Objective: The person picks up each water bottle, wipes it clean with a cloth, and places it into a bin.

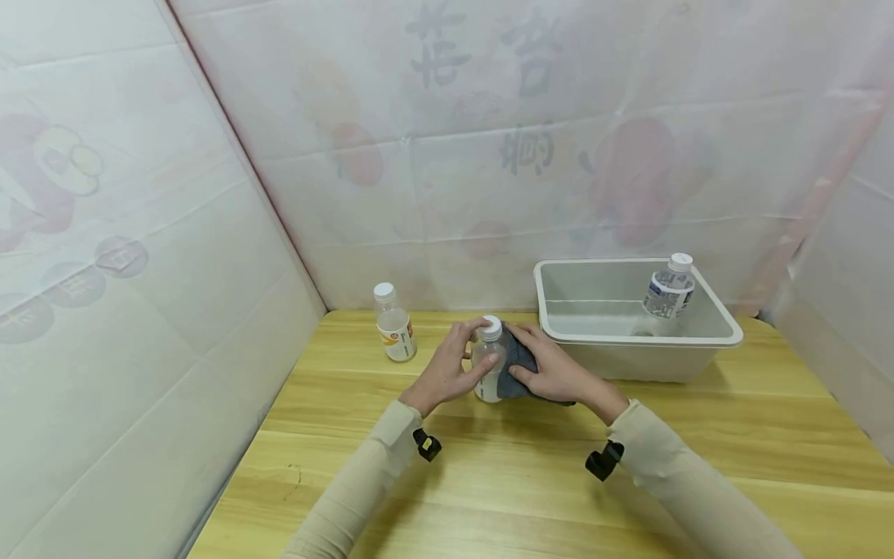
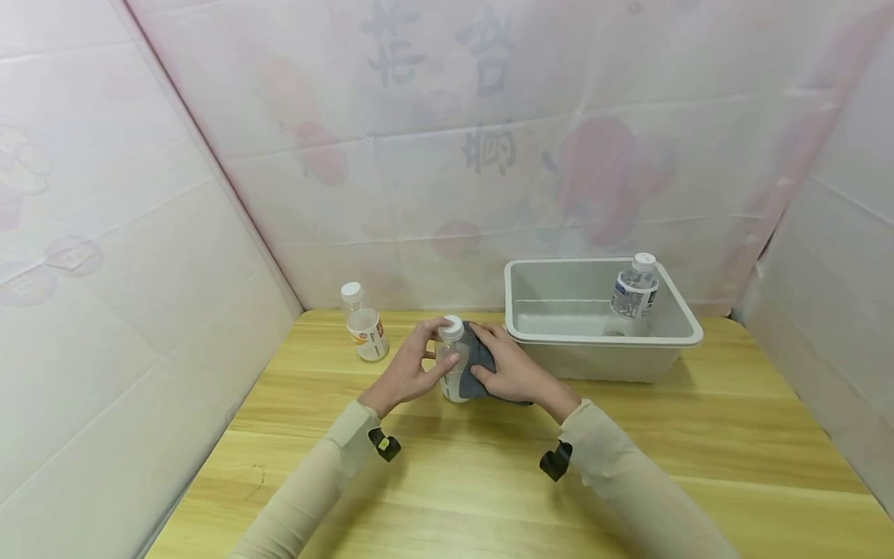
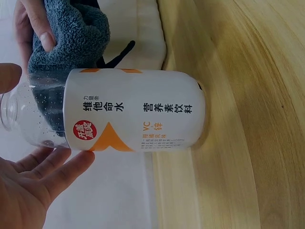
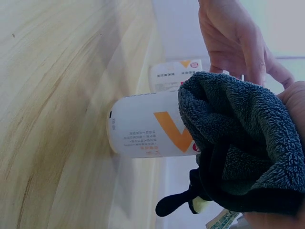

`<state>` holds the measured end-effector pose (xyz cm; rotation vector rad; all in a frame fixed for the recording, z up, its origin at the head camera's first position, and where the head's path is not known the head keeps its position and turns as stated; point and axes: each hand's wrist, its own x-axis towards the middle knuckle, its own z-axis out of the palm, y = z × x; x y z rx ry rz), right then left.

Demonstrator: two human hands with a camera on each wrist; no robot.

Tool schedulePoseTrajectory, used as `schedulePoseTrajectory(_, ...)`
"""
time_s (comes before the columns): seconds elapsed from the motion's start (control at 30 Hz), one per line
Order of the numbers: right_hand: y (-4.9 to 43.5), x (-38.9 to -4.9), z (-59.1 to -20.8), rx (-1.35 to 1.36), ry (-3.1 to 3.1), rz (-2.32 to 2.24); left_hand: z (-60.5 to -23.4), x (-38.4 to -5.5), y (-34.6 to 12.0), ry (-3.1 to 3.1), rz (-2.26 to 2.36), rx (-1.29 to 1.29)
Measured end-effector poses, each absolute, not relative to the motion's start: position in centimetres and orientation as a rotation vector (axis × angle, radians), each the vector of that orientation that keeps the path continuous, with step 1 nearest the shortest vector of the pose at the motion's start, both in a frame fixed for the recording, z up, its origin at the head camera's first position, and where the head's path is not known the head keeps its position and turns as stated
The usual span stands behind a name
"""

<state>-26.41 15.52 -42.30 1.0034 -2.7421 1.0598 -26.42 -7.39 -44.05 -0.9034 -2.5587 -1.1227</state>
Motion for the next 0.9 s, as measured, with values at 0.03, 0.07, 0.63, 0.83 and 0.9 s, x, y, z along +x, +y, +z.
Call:
schedulePoseTrajectory(0.03,15.52,-26.36,-42.30,1.002,-2.743,1.062,-44.06,-26.43,-7.44,-2.560,-1.132,-0.904)
schedulePoseTrajectory(0.07,15.51,-26.31,-42.32,1.000,-2.744,1.062,-44.07,-26.43,-7.47,-2.568,-1.142,-0.901)
schedulePoseTrajectory(0.63,15.69,-25.91,-42.01,0.980,-2.734,1.083,-44.34,-26.64,-7.54,-2.527,-1.231,-0.903)
schedulePoseTrajectory(0.83,15.54,-26.05,-41.64,0.983,-2.721,1.088,-44.37,-26.80,-7.57,-2.537,-1.208,-0.892)
schedulePoseTrajectory(0.9,15.50,-26.05,-41.54,0.986,-2.719,1.090,-44.32,-26.83,-7.61,-2.546,-1.204,-0.894)
